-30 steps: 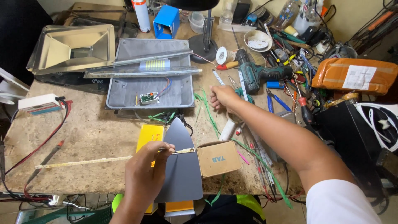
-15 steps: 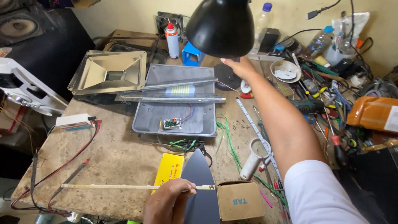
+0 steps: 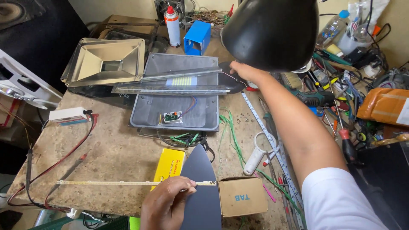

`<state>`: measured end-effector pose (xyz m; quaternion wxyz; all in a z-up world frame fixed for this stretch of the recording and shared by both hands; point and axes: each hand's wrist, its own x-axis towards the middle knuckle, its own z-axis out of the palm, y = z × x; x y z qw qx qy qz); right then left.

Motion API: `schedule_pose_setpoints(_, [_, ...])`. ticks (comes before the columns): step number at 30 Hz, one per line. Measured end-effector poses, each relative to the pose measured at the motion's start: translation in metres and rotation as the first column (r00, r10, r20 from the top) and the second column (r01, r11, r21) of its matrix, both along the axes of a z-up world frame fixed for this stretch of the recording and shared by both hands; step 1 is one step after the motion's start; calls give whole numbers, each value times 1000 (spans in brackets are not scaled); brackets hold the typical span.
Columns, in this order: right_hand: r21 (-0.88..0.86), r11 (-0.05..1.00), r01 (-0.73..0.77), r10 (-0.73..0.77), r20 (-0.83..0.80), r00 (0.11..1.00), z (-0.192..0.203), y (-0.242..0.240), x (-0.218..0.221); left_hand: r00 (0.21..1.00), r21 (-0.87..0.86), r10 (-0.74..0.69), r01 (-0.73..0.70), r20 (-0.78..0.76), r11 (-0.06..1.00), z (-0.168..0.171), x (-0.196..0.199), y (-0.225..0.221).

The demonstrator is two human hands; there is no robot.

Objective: The person is performing delicate repair or assembly on an electronic device, using tweezers to position thin wires and a wooden stick for support on a cluttered workbench.

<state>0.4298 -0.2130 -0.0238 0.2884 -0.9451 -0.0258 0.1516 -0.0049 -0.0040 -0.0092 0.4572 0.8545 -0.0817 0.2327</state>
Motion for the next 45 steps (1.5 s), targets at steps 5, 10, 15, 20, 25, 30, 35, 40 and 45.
schedule_pose_setpoints(5, [53, 983, -178, 171, 116, 978, -36, -26, 8, 992, -27, -52, 55, 113, 998, 2, 5, 0])
schedule_pose_setpoints(10, [71, 986, -152, 144, 100, 984, -8, -33, -25, 993, -16, -59, 61, 99, 998, -2, 3, 3])
schedule_pose_setpoints(15, [90, 987, -135, 128, 86, 988, 32, -28, -74, 994, 8, -50, 49, 102, 999, 0, 5, 2])
schedule_pose_setpoints(20, [110, 987, -119, 110, 85, 990, 68, -26, -117, 990, 8, -49, 48, 132, 999, 5, 7, 0])
schedule_pose_setpoints(25, [-164, 971, -174, 184, 50, 982, 62, -48, -142, 992, 6, -58, 58, 110, 998, 6, 9, 0])
schedule_pose_setpoints(30, [-687, 585, -432, 257, -348, 902, 61, -60, -216, 984, -25, -99, 104, 149, 994, 9, 11, -2])
schedule_pose_setpoints(35, [-529, 796, -294, 152, -294, 943, 51, -67, -241, 976, -39, -151, 158, 156, 987, 12, 12, -3])
schedule_pose_setpoints(40, [-477, 842, -253, 218, -128, 968, 24, -92, -239, 982, -85, -93, 108, 164, 990, 4, 14, -6])
schedule_pose_setpoints(45, [-507, 834, -219, 197, -96, 976, 13, -100, -231, 984, -60, -106, 115, 140, 992, -2, 16, -2])
